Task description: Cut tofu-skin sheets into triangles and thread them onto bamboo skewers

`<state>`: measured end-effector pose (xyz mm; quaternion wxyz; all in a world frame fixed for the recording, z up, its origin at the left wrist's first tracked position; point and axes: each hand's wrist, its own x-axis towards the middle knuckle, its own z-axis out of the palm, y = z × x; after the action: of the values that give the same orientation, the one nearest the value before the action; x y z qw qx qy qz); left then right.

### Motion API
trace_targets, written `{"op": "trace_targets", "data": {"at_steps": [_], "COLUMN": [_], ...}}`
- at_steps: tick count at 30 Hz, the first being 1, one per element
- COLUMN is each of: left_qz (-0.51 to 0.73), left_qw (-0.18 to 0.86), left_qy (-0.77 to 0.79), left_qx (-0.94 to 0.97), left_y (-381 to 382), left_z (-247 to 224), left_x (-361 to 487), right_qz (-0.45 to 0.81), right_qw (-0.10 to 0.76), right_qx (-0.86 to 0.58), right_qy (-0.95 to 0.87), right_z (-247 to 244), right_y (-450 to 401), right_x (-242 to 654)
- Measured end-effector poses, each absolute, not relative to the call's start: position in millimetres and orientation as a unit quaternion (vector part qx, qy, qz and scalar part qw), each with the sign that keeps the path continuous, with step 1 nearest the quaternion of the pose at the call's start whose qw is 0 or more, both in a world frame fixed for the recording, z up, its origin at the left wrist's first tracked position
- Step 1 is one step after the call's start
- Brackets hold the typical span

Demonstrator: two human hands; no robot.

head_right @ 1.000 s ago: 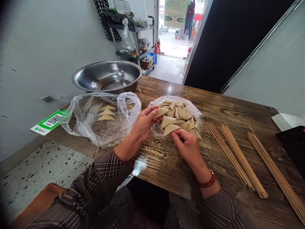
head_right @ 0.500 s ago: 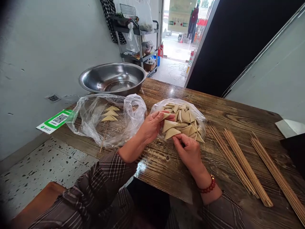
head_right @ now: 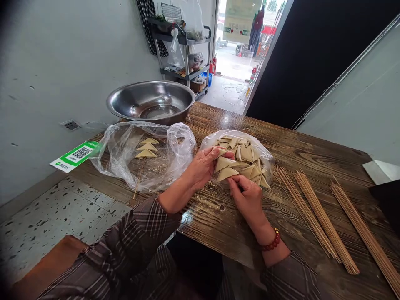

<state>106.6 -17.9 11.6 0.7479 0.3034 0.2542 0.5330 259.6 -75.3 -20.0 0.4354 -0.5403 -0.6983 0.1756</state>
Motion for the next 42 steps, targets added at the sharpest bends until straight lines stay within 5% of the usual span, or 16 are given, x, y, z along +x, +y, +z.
{"op": "trace_targets", "data": {"at_steps": [22,42], "left_qz": [0.548,0.552], "left_qw": [0.74,0.731], "left_qy": [0.269,0.251], "left_qx": [0.28,0.313], "left_y": [-15.5,-15.8], "left_z": [15.8,12.8], "left_x": [101.9,103.0], "right_qz": [0.272,0.214], "right_qw": [0.422,0.437], "right_qx": [-0.532,-0.538], "right_qy": [-0.682,-0.688], "right_z": [-23.6,-24.7], "right_y": [-74.4,-73.5], "right_x": [263.9,256.3]}}
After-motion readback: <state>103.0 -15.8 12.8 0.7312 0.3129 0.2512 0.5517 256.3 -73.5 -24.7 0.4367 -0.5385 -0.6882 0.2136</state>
